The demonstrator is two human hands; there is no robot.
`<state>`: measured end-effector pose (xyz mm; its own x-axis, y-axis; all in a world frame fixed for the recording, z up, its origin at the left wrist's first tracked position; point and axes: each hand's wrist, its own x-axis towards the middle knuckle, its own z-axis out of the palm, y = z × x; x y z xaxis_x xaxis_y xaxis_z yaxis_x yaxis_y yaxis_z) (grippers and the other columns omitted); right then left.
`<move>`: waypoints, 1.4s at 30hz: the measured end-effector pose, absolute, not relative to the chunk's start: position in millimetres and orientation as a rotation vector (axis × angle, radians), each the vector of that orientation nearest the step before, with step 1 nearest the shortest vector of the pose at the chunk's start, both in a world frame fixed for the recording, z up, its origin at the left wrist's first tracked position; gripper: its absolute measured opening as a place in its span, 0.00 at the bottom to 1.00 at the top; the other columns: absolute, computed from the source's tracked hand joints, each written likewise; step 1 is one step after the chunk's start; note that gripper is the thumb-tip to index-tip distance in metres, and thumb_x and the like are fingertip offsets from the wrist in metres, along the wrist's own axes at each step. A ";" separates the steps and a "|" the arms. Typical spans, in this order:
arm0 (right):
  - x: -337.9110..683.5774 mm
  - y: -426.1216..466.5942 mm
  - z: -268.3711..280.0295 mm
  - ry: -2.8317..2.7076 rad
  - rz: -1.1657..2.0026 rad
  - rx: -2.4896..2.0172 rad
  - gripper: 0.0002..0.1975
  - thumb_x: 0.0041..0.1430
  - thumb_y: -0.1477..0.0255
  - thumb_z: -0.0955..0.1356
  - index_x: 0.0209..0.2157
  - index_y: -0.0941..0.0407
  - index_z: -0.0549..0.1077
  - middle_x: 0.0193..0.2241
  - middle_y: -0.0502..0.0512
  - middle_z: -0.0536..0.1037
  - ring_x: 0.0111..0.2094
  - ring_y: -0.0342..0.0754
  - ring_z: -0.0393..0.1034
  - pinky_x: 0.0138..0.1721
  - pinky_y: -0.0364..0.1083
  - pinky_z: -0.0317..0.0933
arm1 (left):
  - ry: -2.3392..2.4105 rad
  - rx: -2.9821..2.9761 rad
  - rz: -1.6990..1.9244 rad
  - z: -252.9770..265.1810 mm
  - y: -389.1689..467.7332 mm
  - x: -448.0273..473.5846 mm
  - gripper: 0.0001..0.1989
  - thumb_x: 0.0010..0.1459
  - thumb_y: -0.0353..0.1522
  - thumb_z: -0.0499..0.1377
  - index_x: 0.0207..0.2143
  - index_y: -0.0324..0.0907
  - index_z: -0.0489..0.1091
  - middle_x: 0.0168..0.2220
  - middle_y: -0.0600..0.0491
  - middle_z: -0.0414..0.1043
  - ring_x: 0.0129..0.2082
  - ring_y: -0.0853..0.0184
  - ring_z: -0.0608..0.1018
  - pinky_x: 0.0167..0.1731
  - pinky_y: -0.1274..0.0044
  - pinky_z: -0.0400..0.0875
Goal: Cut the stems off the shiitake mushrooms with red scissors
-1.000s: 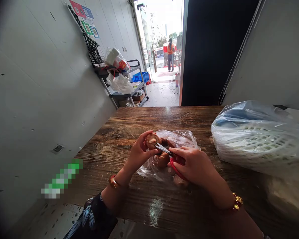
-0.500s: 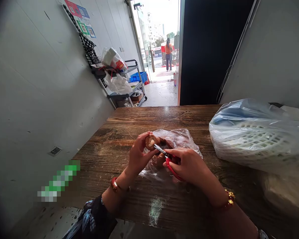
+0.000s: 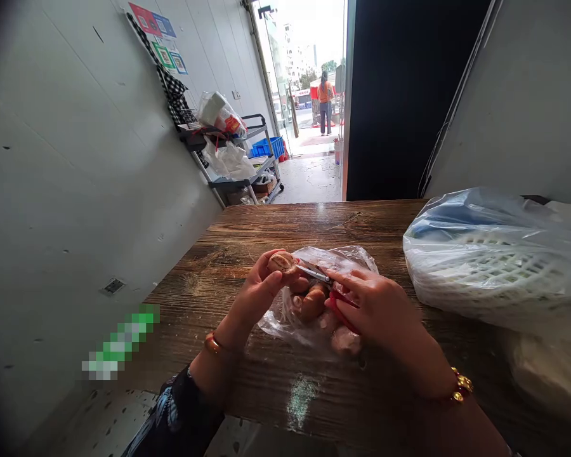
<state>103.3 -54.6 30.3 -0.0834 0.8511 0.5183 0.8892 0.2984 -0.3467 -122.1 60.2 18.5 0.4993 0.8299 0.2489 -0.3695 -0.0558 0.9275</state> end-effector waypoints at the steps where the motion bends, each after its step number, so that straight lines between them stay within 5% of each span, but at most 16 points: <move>1: 105.1 -54.3 30.2 -1.923 -0.115 -1.529 0.21 0.61 0.65 0.68 0.56 0.46 0.74 0.42 0.54 0.80 0.35 0.50 0.75 0.34 0.48 0.68 | 0.434 1.237 0.989 20.2 58.9 -122.5 0.29 0.53 0.39 0.69 0.55 0.41 0.66 0.51 0.44 0.74 0.46 0.58 0.79 0.47 0.68 0.74; 5: 109.1 -51.7 29.1 -1.995 -0.244 -1.440 0.22 0.63 0.68 0.67 0.59 0.47 0.71 0.43 0.56 0.79 0.39 0.52 0.74 0.38 0.49 0.69 | 0.381 1.131 0.871 25.8 53.8 -122.5 0.29 0.55 0.41 0.67 0.57 0.40 0.67 0.57 0.42 0.70 0.42 0.60 0.80 0.37 0.74 0.74; 10: 110.6 -50.2 30.0 -2.062 -0.247 -1.354 0.26 0.62 0.72 0.67 0.62 0.48 0.68 0.45 0.56 0.79 0.43 0.53 0.72 0.43 0.52 0.69 | 0.440 1.075 0.868 26.3 53.9 -121.6 0.27 0.59 0.47 0.62 0.55 0.40 0.69 0.42 0.46 0.77 0.31 0.67 0.79 0.23 0.82 0.66; 17: 104.2 -49.9 27.0 -2.086 -0.157 -1.391 0.21 0.61 0.74 0.68 0.56 0.52 0.73 0.47 0.57 0.79 0.46 0.54 0.72 0.47 0.53 0.67 | 0.455 1.190 0.850 23.0 54.4 -118.6 0.26 0.63 0.49 0.56 0.48 0.35 0.73 0.34 0.47 0.77 0.22 0.72 0.73 0.18 0.81 0.61; 23: 104.4 -49.2 25.5 -2.065 -0.048 -1.438 0.21 0.60 0.73 0.68 0.55 0.53 0.75 0.45 0.58 0.80 0.45 0.55 0.73 0.45 0.54 0.68 | 0.432 1.193 0.773 21.8 56.2 -123.5 0.29 0.59 0.45 0.63 0.58 0.39 0.68 0.46 0.45 0.76 0.29 0.70 0.75 0.26 0.80 0.65; 31: 105.3 -49.9 24.2 -2.046 0.033 -1.469 0.21 0.57 0.73 0.69 0.53 0.51 0.76 0.45 0.58 0.80 0.42 0.53 0.75 0.43 0.52 0.69 | 0.477 1.481 0.736 18.0 59.7 -128.0 0.33 0.58 0.50 0.61 0.59 0.39 0.68 0.31 0.50 0.75 0.27 0.69 0.72 0.28 0.78 0.66; 42: 101.5 -58.0 35.5 -2.107 -0.027 -1.589 0.19 0.59 0.72 0.67 0.52 0.49 0.77 0.46 0.55 0.81 0.39 0.53 0.77 0.36 0.49 0.68 | 0.492 1.441 0.747 19.5 55.5 -123.9 0.30 0.58 0.49 0.61 0.56 0.40 0.72 0.36 0.47 0.78 0.35 0.62 0.77 0.36 0.73 0.71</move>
<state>101.5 -58.0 35.5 -0.1967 0.8970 0.3960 0.9068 0.3200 -0.2745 -123.9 55.5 19.5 0.6871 0.7141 0.1337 -0.1599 -0.0308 0.9866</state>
